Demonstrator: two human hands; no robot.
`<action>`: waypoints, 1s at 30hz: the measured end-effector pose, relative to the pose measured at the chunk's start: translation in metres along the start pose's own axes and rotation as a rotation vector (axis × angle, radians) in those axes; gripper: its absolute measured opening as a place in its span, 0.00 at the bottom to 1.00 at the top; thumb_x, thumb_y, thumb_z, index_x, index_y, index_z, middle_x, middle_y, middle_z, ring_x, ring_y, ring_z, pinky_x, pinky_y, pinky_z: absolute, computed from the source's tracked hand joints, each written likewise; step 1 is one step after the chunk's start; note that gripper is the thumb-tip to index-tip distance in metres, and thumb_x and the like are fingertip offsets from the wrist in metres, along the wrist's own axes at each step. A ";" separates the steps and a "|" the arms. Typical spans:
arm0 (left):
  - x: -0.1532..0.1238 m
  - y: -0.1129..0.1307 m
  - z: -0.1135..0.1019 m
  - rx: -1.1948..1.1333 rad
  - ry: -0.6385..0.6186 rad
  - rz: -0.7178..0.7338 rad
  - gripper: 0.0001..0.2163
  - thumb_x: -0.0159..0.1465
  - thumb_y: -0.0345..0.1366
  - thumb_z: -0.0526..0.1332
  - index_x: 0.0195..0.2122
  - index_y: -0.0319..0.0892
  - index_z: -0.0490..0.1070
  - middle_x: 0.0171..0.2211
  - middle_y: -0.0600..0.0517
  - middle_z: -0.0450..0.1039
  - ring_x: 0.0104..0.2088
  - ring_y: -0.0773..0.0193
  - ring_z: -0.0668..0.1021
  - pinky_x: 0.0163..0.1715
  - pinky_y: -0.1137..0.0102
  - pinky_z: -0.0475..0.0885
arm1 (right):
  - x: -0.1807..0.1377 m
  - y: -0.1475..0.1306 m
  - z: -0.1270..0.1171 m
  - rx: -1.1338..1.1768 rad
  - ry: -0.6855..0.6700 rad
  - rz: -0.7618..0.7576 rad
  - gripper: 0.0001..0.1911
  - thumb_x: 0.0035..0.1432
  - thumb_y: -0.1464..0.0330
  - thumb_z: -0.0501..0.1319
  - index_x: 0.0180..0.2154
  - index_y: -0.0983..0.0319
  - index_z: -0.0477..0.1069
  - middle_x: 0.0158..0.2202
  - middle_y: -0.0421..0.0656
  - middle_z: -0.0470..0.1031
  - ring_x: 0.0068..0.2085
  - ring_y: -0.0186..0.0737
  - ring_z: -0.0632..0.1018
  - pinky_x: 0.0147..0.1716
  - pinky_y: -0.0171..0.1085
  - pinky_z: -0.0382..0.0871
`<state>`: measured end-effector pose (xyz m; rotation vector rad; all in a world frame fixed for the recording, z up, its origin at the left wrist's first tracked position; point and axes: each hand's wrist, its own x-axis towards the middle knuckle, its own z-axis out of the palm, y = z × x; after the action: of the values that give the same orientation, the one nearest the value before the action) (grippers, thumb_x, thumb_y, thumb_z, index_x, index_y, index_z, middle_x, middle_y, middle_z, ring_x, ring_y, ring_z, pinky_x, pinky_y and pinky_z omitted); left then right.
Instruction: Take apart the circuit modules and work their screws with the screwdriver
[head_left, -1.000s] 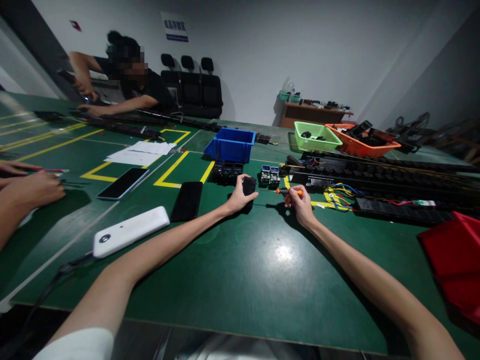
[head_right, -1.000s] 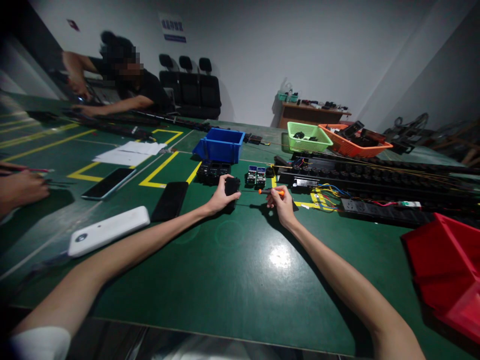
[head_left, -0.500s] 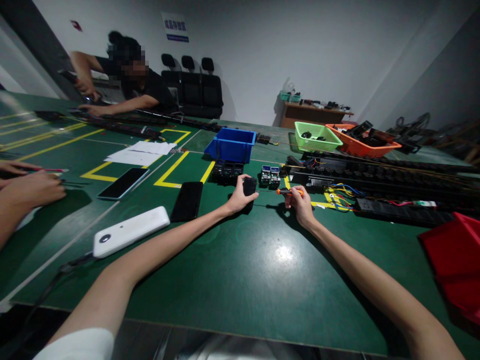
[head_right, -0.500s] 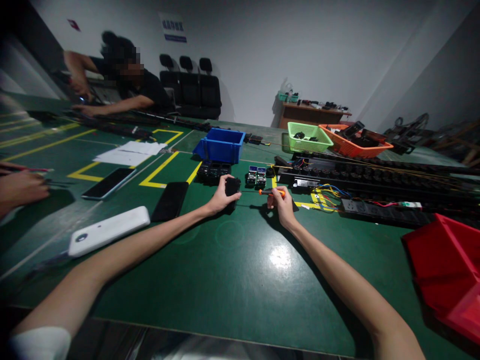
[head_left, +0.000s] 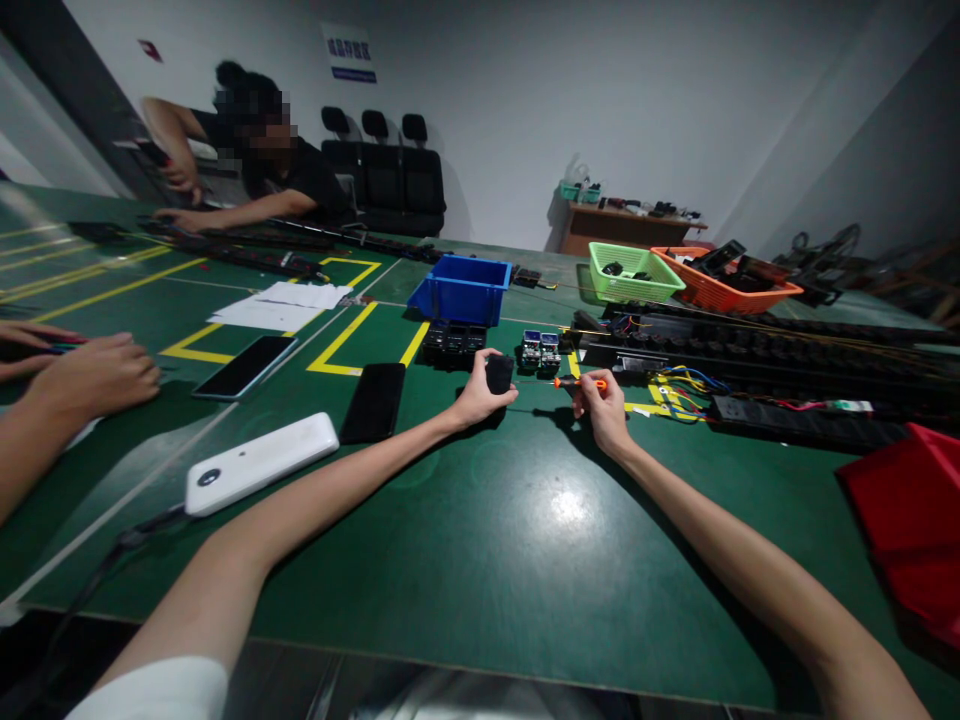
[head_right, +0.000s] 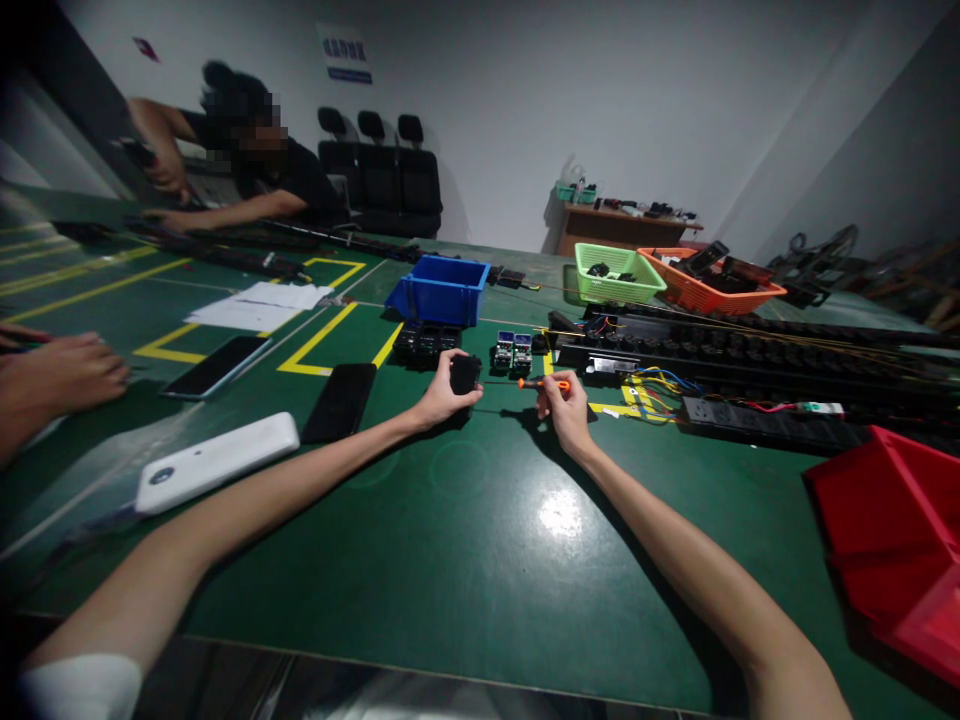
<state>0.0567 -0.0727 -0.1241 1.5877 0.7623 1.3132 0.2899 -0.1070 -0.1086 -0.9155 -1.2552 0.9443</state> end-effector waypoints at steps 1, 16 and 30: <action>0.000 0.000 0.000 -0.001 -0.001 0.004 0.31 0.51 0.32 0.68 0.52 0.46 0.51 0.41 0.52 0.65 0.33 0.69 0.77 0.38 0.67 0.73 | 0.000 0.000 0.000 -0.014 0.003 0.003 0.13 0.59 0.56 0.61 0.35 0.57 0.62 0.17 0.32 0.69 0.16 0.30 0.67 0.16 0.29 0.59; 0.001 0.000 0.000 0.045 0.027 0.035 0.30 0.52 0.30 0.66 0.52 0.45 0.52 0.39 0.53 0.65 0.34 0.69 0.75 0.40 0.67 0.71 | 0.002 0.003 0.000 -0.032 0.025 -0.025 0.14 0.58 0.56 0.61 0.35 0.57 0.62 0.17 0.31 0.63 0.17 0.28 0.63 0.17 0.29 0.56; 0.000 0.002 0.000 0.079 0.029 0.031 0.29 0.52 0.31 0.66 0.52 0.45 0.53 0.39 0.53 0.64 0.34 0.69 0.73 0.40 0.68 0.71 | -0.001 -0.002 -0.001 -0.147 0.008 -0.052 0.12 0.54 0.60 0.65 0.35 0.58 0.67 0.24 0.35 0.69 0.23 0.31 0.68 0.22 0.31 0.63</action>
<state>0.0564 -0.0731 -0.1223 1.6521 0.8192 1.3457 0.2909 -0.1087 -0.1076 -0.9950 -1.3483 0.8149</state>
